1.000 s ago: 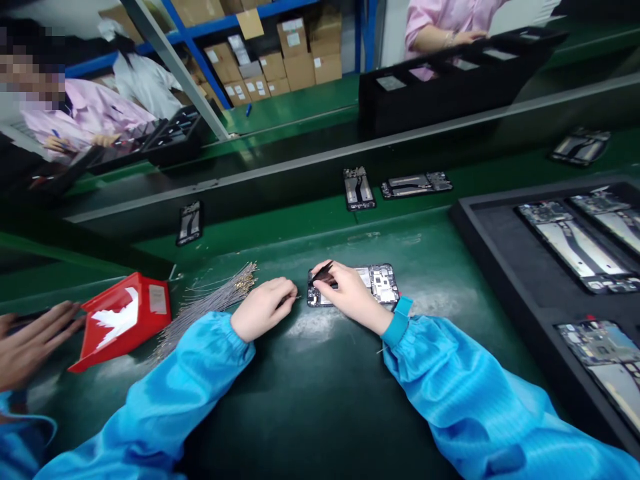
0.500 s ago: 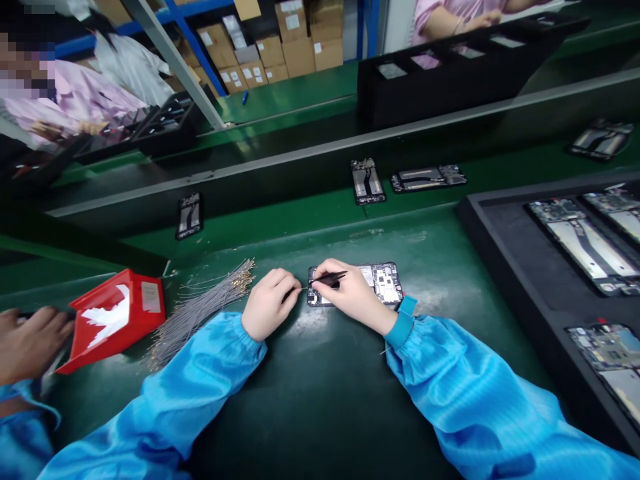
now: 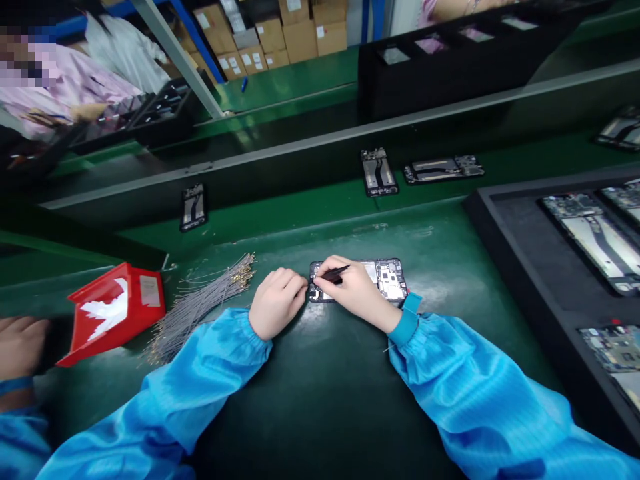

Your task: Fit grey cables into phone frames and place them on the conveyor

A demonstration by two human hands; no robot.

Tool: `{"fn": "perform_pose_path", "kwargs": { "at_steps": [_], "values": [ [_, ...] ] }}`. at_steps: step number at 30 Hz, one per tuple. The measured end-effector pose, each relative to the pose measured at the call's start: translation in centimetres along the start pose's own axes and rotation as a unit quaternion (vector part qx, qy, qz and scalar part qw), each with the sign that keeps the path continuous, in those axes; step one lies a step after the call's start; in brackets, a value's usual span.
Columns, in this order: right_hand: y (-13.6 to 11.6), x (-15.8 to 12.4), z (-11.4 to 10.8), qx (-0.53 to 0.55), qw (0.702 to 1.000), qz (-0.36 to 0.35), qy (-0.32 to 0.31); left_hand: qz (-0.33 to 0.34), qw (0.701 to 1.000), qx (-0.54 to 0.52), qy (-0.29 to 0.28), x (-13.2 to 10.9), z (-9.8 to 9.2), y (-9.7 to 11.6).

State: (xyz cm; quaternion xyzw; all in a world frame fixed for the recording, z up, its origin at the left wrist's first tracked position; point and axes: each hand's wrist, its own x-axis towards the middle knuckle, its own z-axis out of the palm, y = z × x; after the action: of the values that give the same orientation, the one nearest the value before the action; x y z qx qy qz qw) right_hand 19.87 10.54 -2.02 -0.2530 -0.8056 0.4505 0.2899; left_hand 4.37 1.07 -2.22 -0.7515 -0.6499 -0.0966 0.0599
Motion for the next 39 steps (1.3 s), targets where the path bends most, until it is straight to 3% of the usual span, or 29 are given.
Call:
{"fn": "perform_pose_path", "kwargs": {
  "at_steps": [39],
  "values": [
    [0.31, -0.06, 0.16, 0.009, 1.000, 0.004, 0.002, 0.009, 1.000, 0.026, 0.008, -0.14, -0.16, 0.24]
  ]
}}
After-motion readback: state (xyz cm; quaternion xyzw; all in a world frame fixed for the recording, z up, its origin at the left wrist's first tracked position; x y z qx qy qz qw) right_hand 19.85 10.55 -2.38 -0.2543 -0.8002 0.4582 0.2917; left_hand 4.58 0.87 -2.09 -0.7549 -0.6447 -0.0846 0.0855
